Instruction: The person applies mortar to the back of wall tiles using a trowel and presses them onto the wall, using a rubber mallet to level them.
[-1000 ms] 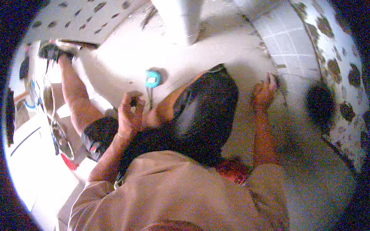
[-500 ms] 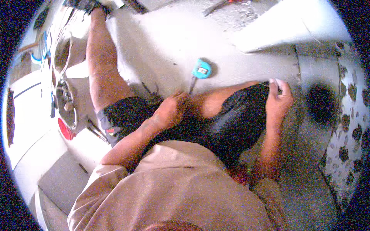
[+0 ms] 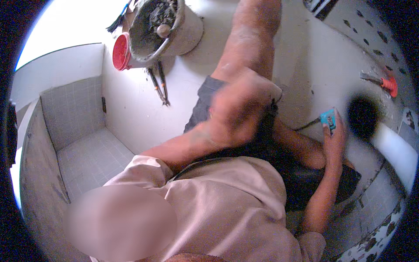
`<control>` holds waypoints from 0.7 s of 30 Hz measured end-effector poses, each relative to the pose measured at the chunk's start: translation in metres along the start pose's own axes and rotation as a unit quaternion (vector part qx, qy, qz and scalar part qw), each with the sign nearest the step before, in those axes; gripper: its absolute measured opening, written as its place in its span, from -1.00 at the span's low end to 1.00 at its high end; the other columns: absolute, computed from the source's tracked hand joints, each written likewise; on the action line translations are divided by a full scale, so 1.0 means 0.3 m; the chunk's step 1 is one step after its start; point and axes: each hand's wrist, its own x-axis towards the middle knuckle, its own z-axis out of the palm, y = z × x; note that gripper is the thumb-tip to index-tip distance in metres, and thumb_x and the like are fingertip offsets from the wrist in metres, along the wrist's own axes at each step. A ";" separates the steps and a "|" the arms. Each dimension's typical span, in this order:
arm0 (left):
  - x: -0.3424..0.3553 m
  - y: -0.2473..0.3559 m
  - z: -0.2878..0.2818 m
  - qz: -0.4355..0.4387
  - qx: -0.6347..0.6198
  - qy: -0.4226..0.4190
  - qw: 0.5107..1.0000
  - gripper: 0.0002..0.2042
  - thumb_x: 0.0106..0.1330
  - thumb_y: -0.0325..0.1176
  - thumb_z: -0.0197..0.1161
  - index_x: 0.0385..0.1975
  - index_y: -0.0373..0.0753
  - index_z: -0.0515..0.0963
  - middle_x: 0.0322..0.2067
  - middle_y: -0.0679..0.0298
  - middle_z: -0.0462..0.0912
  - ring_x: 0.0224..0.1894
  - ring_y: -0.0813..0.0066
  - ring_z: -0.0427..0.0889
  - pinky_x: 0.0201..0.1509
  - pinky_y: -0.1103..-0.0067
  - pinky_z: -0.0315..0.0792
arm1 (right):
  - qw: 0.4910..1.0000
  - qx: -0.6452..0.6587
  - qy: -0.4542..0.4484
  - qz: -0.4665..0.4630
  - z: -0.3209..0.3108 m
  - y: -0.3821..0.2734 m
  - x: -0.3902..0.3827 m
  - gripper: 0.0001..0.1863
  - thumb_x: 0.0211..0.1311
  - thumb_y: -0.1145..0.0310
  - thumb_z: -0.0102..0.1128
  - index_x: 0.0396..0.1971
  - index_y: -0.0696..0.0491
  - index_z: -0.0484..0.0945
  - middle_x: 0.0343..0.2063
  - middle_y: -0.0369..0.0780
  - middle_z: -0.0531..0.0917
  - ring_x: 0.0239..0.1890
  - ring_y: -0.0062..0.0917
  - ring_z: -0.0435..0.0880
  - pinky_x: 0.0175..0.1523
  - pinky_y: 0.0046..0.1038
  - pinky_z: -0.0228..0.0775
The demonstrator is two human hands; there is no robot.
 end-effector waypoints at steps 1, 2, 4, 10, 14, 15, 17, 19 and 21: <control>-0.025 -0.027 -0.075 -0.045 0.081 0.042 0.995 -0.82 0.21 -0.64 0.05 -0.22 -0.30 0.50 -0.31 0.18 0.50 -0.25 0.26 0.51 -0.17 0.47 0.43 | 1.000 -0.003 -0.002 -0.004 0.009 0.002 0.002 -0.36 0.26 0.41 0.19 0.35 0.04 0.26 0.30 0.04 0.35 0.25 -0.01 0.39 0.39 -0.14 0.14; -0.034 -0.043 -0.156 -0.087 0.156 0.083 0.980 -0.83 0.35 -0.64 0.03 -0.17 -0.30 0.53 -0.24 0.28 0.57 -0.25 0.45 0.56 -0.14 0.59 0.47 | 1.000 -0.003 0.008 0.004 0.009 0.007 0.006 -0.37 0.26 0.43 0.19 0.34 0.05 0.27 0.28 0.04 0.38 0.25 -0.03 0.39 0.39 -0.15 0.15; -0.092 -0.139 -0.298 -0.239 0.114 0.211 0.941 -0.88 0.40 -0.57 0.07 -0.19 -0.27 0.54 -0.34 0.35 0.54 -0.35 0.62 0.50 -0.25 0.67 0.40 | 1.000 -0.002 0.024 0.006 0.013 0.026 0.022 -0.37 0.25 0.44 0.19 0.34 0.06 0.28 0.26 0.03 0.40 0.26 -0.05 0.39 0.38 -0.15 0.16; -0.437 -0.447 -0.574 -0.341 0.367 0.206 0.841 -0.84 0.18 -0.64 0.11 -0.26 -0.35 0.54 -0.34 0.09 0.51 -0.23 0.22 0.53 -0.11 0.38 0.42 | 0.999 -0.008 0.030 0.029 -0.005 0.017 0.012 -0.37 0.23 0.45 0.20 0.32 0.06 0.31 0.18 0.06 0.46 0.21 -0.02 0.41 0.35 -0.16 0.20; -0.518 -0.487 -0.559 -0.338 0.338 0.150 0.866 -0.75 0.16 -0.62 0.12 -0.14 -0.35 0.51 -0.08 0.02 0.48 -0.04 0.08 0.50 0.11 0.34 0.40 | 0.999 -0.029 0.039 0.023 0.016 0.011 0.013 -0.39 0.24 0.45 0.20 0.32 0.09 0.31 0.22 0.06 0.44 0.27 -0.07 0.39 0.36 -0.19 0.21; -0.507 -0.481 -0.539 -0.317 0.356 0.123 0.871 -0.73 0.15 -0.61 0.13 -0.13 -0.36 0.51 -0.04 0.01 0.49 0.03 0.05 0.48 0.17 0.33 0.38 | 0.998 -0.034 0.048 0.021 0.024 0.023 0.015 -0.39 0.24 0.45 0.20 0.32 0.09 0.31 0.22 0.06 0.44 0.27 -0.07 0.39 0.36 -0.19 0.21; -0.493 -0.507 -0.495 -0.308 0.343 0.106 0.881 -0.70 0.14 -0.59 0.15 -0.08 -0.35 0.51 0.02 -0.02 0.48 0.11 0.01 0.44 0.25 0.30 0.34 | 0.998 0.022 0.057 0.032 0.044 0.052 0.026 -0.38 0.24 0.53 0.17 0.32 0.09 0.30 0.19 0.03 0.44 0.23 -0.15 0.44 0.33 -0.25 0.25; -0.487 -0.529 -0.462 -0.299 0.328 0.084 0.892 -0.66 0.13 -0.57 0.16 -0.04 -0.33 0.52 0.07 -0.04 0.47 0.20 -0.03 0.40 0.32 0.27 0.29 | 0.996 0.051 0.070 0.031 0.060 0.105 0.038 -0.37 0.23 0.52 0.19 0.33 0.12 0.28 0.18 0.03 0.46 0.24 -0.19 0.45 0.30 -0.28 0.29; -0.499 -0.557 -0.436 -0.289 0.369 0.017 0.883 -0.59 0.14 -0.50 0.19 0.06 -0.29 0.51 0.20 -0.09 0.40 0.31 -0.09 0.30 0.42 0.22 0.19 | 0.996 0.001 0.061 0.063 0.052 0.116 0.037 -0.39 0.21 0.36 0.26 0.26 0.15 0.36 0.16 0.07 0.48 0.22 -0.04 0.44 0.34 -0.20 0.23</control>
